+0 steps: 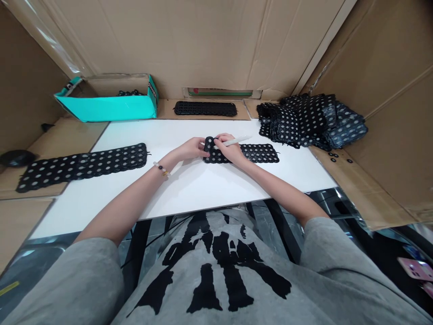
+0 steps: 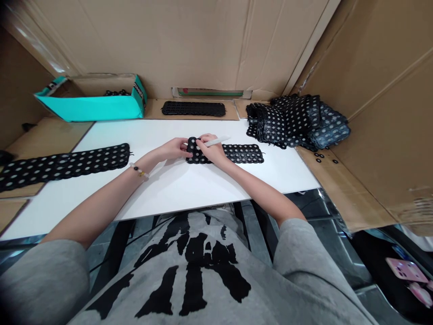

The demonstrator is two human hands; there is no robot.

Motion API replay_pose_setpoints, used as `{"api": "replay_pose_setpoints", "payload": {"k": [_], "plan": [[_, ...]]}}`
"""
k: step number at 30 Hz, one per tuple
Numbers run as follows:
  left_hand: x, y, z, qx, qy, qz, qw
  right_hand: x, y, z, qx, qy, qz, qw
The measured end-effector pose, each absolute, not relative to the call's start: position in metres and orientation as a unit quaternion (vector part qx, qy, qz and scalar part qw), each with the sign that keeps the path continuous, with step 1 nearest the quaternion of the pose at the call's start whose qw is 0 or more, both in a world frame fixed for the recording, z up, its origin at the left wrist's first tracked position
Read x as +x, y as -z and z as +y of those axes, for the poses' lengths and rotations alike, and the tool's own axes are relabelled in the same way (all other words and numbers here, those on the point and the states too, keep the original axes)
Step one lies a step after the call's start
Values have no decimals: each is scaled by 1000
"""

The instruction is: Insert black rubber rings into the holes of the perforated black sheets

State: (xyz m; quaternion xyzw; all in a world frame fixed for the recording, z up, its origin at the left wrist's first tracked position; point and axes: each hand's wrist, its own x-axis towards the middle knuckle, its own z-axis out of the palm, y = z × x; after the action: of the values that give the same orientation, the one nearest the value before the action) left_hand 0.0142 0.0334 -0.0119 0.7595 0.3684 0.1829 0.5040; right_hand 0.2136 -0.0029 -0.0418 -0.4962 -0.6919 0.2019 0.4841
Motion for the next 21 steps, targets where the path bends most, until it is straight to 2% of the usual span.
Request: {"api": "replay_pose_setpoints", "payload": {"k": [5, 12, 21], "plan": [[11, 12, 35, 780, -167, 435, 419, 218, 34, -9, -502, -228, -661, 509], [11, 6, 34, 782, -176, 446, 398, 212, 35, -13, -481, -360, -629, 493], [9, 15, 43, 786, -171, 455, 382, 213, 34, -10, -513, -388, -602, 473]]}}
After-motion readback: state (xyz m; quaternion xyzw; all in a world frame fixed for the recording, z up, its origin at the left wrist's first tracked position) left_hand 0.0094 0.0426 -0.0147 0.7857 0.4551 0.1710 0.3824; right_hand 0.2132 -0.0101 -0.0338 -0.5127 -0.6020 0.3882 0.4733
